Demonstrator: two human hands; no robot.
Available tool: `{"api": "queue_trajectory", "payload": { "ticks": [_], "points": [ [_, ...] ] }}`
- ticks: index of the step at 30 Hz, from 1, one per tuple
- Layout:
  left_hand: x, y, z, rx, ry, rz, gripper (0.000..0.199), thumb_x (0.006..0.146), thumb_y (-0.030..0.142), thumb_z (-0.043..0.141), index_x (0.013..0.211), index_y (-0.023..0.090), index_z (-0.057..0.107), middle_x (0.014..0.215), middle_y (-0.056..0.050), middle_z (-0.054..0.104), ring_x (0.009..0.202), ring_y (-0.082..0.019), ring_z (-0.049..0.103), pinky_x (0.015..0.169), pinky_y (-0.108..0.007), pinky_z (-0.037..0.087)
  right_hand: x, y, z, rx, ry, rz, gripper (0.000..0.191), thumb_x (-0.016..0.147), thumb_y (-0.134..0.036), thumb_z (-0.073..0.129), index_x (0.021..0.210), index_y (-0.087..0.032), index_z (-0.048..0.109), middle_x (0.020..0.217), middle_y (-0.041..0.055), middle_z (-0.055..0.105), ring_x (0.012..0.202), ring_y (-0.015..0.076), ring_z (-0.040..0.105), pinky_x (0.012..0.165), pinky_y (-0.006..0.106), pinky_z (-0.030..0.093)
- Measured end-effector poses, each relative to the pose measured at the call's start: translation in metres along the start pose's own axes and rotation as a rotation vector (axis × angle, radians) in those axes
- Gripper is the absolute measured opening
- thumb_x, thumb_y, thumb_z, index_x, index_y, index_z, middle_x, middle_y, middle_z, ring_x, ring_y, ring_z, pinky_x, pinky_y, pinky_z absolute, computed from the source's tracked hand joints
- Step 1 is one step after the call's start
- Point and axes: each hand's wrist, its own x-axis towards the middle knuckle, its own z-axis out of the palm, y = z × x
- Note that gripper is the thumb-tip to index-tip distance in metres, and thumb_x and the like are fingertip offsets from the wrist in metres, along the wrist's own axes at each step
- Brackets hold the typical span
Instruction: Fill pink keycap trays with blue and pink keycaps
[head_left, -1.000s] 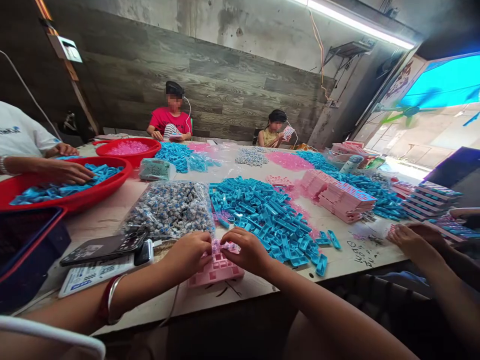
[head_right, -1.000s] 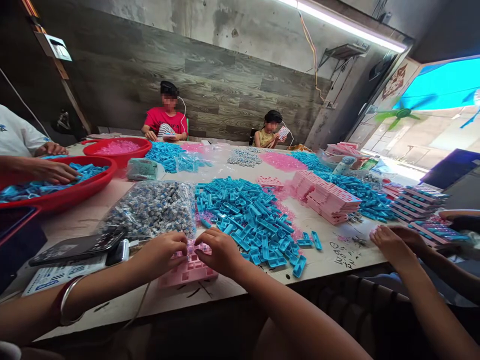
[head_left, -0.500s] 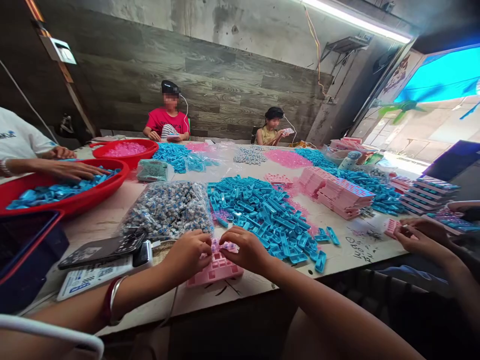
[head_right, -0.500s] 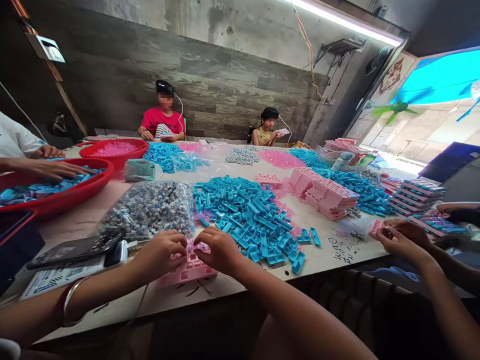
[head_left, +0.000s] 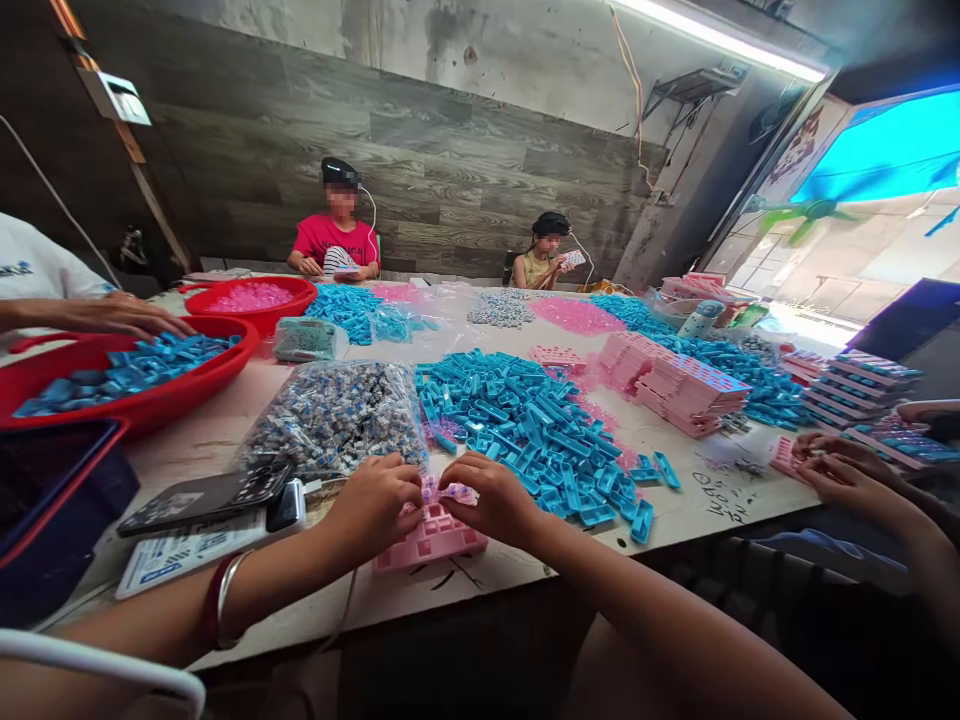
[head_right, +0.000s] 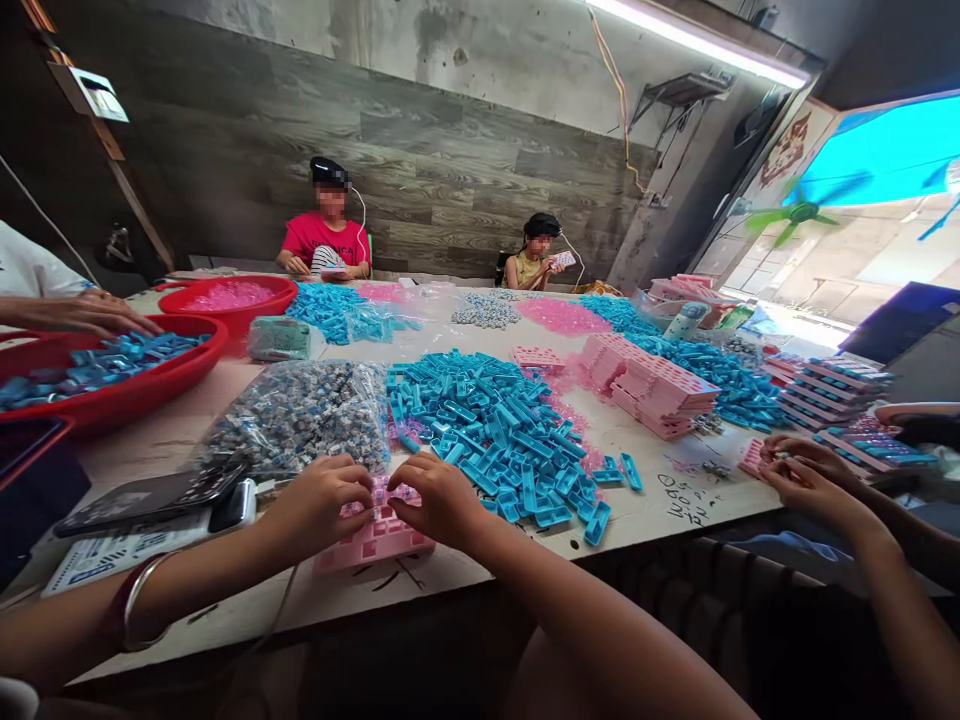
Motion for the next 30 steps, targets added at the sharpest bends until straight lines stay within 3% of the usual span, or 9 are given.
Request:
{"api": "queue_trajectory", "payload": {
  "ticks": [5,10,21,27,30],
  "points": [
    [-0.001,-0.002,-0.008,-0.028,-0.041,-0.062,0.016,0.071,0.028,0.065,0.083,0.018,0.061,0.082,-0.003,0.064,0.083,-0.022,0.052,0.070,-0.030,0.037,-0.001,-0.004,0.007,0.021,-0.013,-0.010,0.010,0.074,-0.015,0.065,0.083,-0.019,0.061,0.083,0.0033,0.067,0.082,0.0170,0.061,0.076,0.027,0.047],
    [-0.002,-0.004,-0.008,-0.054,-0.048,-0.065,0.018,0.074,0.033,0.063,0.082,0.018,0.059,0.081,-0.003,0.062,0.083,-0.021,0.053,0.071,-0.029,0.038,0.001,-0.009,0.015,-0.017,-0.073,-0.021,0.011,0.075,-0.018,0.067,0.084,-0.019,0.062,0.085,0.0041,0.068,0.084,0.0174,0.060,0.075,0.026,0.047],
    [-0.004,-0.005,0.005,-0.196,0.019,-0.081,0.007,0.078,0.024,0.063,0.080,0.018,0.060,0.078,-0.001,0.062,0.077,-0.018,0.055,0.068,-0.027,0.037,0.000,-0.004,0.023,0.050,-0.057,-0.074,0.005,0.078,-0.021,0.065,0.083,-0.019,0.066,0.086,0.0033,0.069,0.083,0.0167,0.060,0.075,0.027,0.047],
    [0.000,0.000,0.003,-0.221,-0.019,-0.134,0.006,0.076,0.020,0.065,0.071,0.017,0.062,0.072,0.000,0.063,0.072,-0.017,0.056,0.063,-0.024,0.035,0.005,-0.008,0.021,0.030,-0.063,-0.142,0.008,0.077,-0.014,0.063,0.072,-0.020,0.066,0.081,0.0030,0.067,0.078,0.0157,0.059,0.068,0.026,0.048],
    [0.004,0.002,0.002,-0.267,-0.046,-0.139,0.007,0.074,0.015,0.065,0.067,0.017,0.063,0.067,0.001,0.064,0.067,-0.015,0.058,0.060,-0.023,0.034,0.006,-0.007,0.023,0.038,-0.026,-0.165,0.009,0.077,-0.014,0.064,0.070,-0.021,0.065,0.086,0.0036,0.065,0.085,0.0165,0.058,0.072,0.027,0.048]
  ]
}}
